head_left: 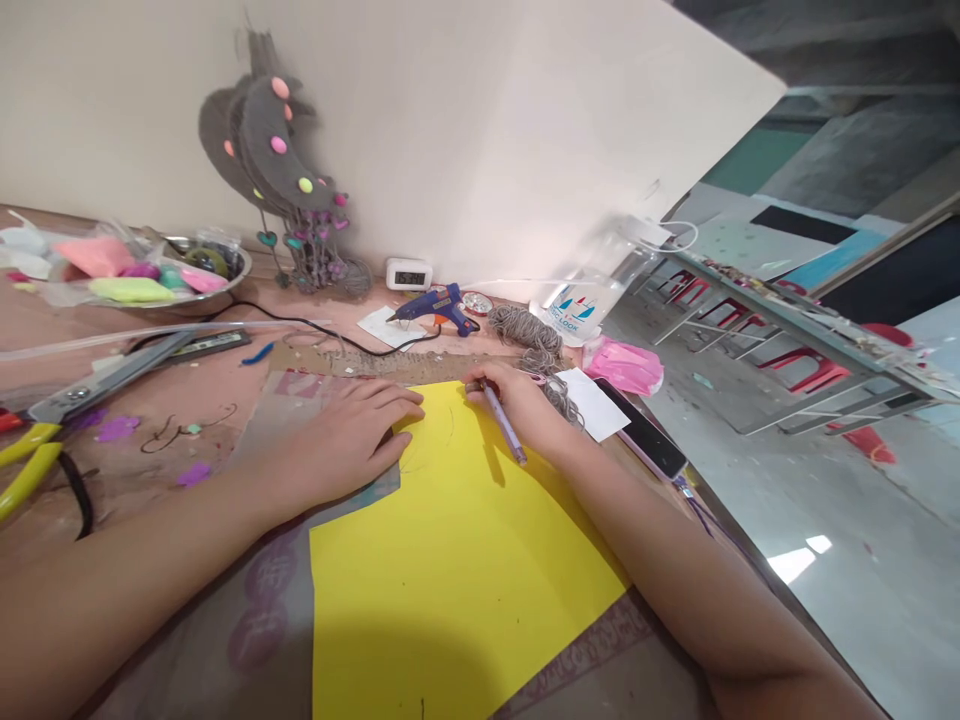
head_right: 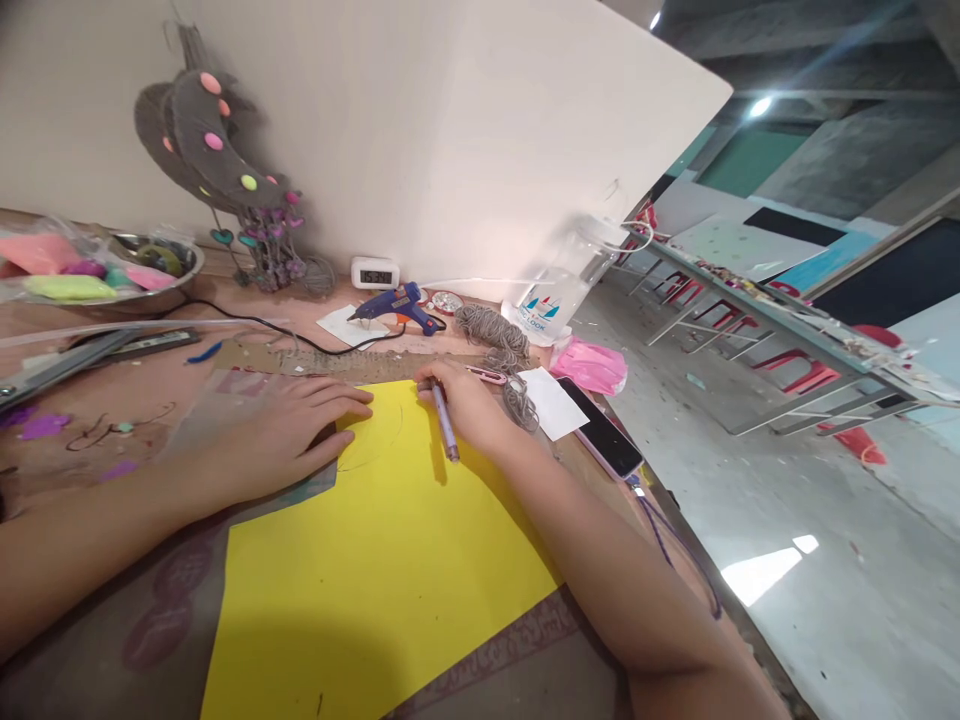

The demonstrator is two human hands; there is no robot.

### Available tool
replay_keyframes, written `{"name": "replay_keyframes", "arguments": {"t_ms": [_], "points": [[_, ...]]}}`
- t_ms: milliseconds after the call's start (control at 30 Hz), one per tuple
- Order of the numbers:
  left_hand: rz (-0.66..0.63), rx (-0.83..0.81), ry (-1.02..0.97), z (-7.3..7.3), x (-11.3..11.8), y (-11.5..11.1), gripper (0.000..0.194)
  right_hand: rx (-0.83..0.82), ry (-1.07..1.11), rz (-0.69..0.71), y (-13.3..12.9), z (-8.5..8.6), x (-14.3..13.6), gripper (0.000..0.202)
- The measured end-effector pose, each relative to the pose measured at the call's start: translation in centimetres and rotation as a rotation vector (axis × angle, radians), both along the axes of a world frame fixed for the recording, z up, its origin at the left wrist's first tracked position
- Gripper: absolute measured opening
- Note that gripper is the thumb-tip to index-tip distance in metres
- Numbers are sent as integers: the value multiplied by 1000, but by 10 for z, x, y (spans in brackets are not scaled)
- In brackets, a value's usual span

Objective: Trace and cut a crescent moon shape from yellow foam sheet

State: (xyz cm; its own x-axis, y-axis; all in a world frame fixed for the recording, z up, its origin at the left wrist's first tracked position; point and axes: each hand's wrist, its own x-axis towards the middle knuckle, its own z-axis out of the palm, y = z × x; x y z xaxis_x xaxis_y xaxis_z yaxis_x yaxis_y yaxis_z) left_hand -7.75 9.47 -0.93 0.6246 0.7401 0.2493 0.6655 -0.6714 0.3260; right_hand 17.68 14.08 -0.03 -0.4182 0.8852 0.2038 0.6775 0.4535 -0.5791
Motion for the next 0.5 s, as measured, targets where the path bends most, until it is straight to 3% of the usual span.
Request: {"name": "replay_keyframes", "arguments": {"t_ms": [233, 333, 500], "points": [[-9, 14, 17, -1, 1, 0, 29, -247, -37, 83, -33, 27, -14, 17], [-9, 23, 29, 0, 1, 0, 28, -174, -23, 107, -39, 24, -20, 15], [-15, 42, 44, 0, 2, 0, 28, 68, 4, 94, -27, 6, -27, 17]]}}
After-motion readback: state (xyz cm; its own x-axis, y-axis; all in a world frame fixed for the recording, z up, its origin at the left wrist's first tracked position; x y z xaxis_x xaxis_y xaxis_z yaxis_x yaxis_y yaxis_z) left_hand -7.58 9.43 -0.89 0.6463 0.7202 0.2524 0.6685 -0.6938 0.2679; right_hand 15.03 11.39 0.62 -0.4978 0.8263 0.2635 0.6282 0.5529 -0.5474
